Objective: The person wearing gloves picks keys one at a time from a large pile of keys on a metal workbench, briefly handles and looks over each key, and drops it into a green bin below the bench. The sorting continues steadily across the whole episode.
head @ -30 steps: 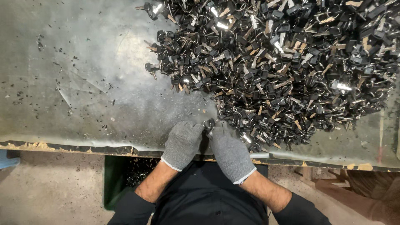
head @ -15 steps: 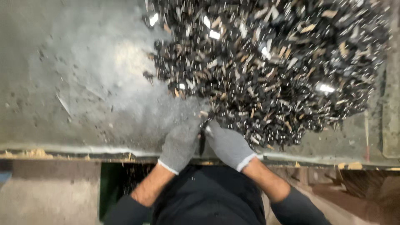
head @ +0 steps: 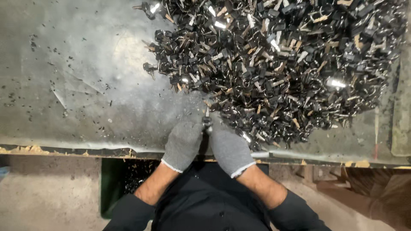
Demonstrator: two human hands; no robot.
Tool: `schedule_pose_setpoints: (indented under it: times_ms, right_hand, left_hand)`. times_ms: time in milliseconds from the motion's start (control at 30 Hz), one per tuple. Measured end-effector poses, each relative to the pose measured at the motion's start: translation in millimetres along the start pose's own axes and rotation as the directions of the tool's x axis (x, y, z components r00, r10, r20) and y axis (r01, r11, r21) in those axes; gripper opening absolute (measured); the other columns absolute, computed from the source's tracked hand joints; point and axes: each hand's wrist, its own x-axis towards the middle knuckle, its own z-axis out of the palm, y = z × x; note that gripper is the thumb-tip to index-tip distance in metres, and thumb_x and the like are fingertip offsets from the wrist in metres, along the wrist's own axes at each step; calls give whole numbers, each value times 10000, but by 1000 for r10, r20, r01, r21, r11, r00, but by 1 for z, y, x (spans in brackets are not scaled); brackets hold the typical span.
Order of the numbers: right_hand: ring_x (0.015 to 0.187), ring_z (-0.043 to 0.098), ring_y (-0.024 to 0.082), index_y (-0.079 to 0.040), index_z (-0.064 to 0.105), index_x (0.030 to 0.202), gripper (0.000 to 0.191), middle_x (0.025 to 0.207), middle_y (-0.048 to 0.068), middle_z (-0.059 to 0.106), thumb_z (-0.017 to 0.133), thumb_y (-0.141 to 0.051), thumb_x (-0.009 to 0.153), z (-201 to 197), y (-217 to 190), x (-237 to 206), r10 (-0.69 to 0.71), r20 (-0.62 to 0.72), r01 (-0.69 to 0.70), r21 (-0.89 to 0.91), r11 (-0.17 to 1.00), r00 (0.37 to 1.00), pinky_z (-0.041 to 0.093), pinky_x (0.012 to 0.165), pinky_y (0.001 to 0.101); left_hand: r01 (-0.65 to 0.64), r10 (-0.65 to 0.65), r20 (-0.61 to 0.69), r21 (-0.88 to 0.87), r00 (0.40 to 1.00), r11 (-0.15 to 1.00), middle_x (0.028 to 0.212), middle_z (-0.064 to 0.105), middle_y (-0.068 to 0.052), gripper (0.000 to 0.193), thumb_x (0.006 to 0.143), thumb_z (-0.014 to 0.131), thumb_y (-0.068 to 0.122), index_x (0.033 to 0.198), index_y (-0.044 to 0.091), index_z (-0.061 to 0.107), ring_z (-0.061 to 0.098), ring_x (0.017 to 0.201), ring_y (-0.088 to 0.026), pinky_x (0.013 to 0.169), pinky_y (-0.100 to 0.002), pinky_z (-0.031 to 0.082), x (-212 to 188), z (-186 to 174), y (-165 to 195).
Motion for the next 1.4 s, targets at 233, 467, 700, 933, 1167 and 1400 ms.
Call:
schedule_pose_setpoints:
  times_ms: [233,467,700,933,1167,1400]
  right_hand:
    - [769,756,312,-15,523,1229,292,865,170,750,527,-230,1031,14,21,3,76,250,-117,156,981,965,610,624,415]
    - [964,723,343,12,569,1050,189,988,224,703,605,-145,951,31,16,-6,-130,55,137,-129,982,990,617,706,419]
    - [866,726,386,48,548,1219,380,1009,250,713,618,-209,948,19,30,1,-42,38,35,168,985,998,597,666,464]
    - [870,745,350,-24,589,993,152,1004,213,698,612,-126,883,29,26,-20,-116,45,117,-19,993,992,614,624,439]
    - [758,751,315,-8,595,1028,164,837,180,712,580,-163,977,16,14,-3,-131,225,149,-67,987,966,606,626,413]
    - [726,750,338,24,591,1109,282,854,187,719,604,-214,959,6,16,2,1,97,-5,38,999,995,600,579,434]
  left_hand:
    - [52,-62,-44,-191,997,980,962,702,-149,460,736,683,20,1195,45,656,681,804,-342,692,-455,542,5,-15,3]
    - [5,-4,-71,4,997,1000,836,660,-115,350,822,683,-13,1158,86,683,671,765,-314,684,-438,553,1,-8,15]
    - [36,-33,-73,39,997,999,758,622,-125,210,756,726,92,955,49,671,661,709,-330,639,-461,531,-7,-6,12]
    - [128,-126,-38,53,991,990,716,625,-123,152,764,770,184,797,101,646,638,650,-350,591,-497,501,-9,-3,11]
    - [175,-175,4,-11,985,985,700,621,-115,107,778,733,141,761,110,633,641,654,-351,590,-505,501,-16,0,11]
    - [136,-136,-6,31,991,990,691,628,-108,130,788,775,158,794,111,653,646,626,-339,558,-494,495,-14,-2,12]
